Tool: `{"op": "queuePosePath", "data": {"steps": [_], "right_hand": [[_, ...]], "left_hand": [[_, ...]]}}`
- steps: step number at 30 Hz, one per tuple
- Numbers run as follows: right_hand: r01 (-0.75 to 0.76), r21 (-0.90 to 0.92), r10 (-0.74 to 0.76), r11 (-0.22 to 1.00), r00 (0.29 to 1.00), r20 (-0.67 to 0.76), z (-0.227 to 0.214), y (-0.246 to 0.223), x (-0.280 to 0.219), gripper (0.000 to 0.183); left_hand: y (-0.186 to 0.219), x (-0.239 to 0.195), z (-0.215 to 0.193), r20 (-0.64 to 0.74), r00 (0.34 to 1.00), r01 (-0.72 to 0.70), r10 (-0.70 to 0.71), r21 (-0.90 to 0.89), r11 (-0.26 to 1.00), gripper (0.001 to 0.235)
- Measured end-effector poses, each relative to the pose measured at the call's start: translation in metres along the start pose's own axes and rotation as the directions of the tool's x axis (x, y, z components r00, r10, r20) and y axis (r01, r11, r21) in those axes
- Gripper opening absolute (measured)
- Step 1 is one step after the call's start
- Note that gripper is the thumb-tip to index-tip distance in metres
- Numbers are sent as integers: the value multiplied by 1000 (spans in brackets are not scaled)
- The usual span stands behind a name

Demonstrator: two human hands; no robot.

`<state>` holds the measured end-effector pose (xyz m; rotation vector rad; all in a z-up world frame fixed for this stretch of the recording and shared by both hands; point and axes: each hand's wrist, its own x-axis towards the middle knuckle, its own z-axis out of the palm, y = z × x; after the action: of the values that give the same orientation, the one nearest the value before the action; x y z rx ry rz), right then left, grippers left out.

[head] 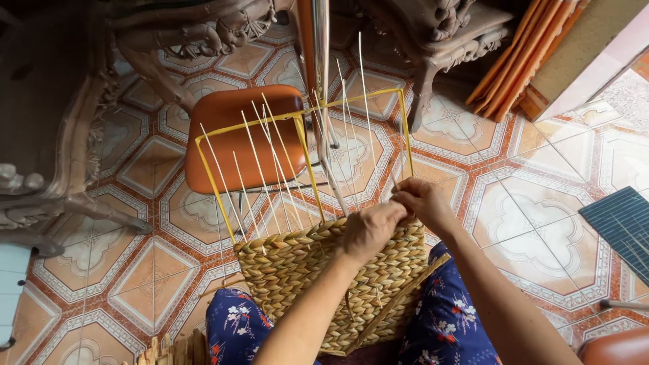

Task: The person sits on the floor with a woven water hyacinth basket on their lap and weaves flat plant fiber strips around the rim, threading and tightening them by hand around upright bamboo stakes held in a bamboo frame. They pull each strip taut, fold it over the basket edge, and continue wrapping around the circumference.

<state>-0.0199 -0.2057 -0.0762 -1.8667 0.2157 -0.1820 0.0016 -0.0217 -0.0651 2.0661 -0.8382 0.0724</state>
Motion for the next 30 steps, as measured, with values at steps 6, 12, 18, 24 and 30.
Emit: {"op": "queuePosePath", "data": {"steps": [6,12,18,24,30], "right_hand": [[121,-543,-53,831,989,140,13,-17,-10,18],[-16,-161,6,987,998,-61,21,-15,-18,12],[34,-192,-47,981,997,-62,12,-21,-21,11],[-66,-68,40,996,945,-325,-27,4,-85,20],[-42,-773,0,633,999,-54,-28,72,-140,44]], "left_hand": [[-6,-15,-14,-107,994,11,2,124,992,24],[-34,-28,-31,-90,969,247,-231,269,931,20],[-27,-31,-36,-120,967,249,-225,255,934,21],[-34,-46,-41,-110,962,271,-251,247,930,11],[-20,-75,-35,-354,929,135,-110,45,990,18]]}}
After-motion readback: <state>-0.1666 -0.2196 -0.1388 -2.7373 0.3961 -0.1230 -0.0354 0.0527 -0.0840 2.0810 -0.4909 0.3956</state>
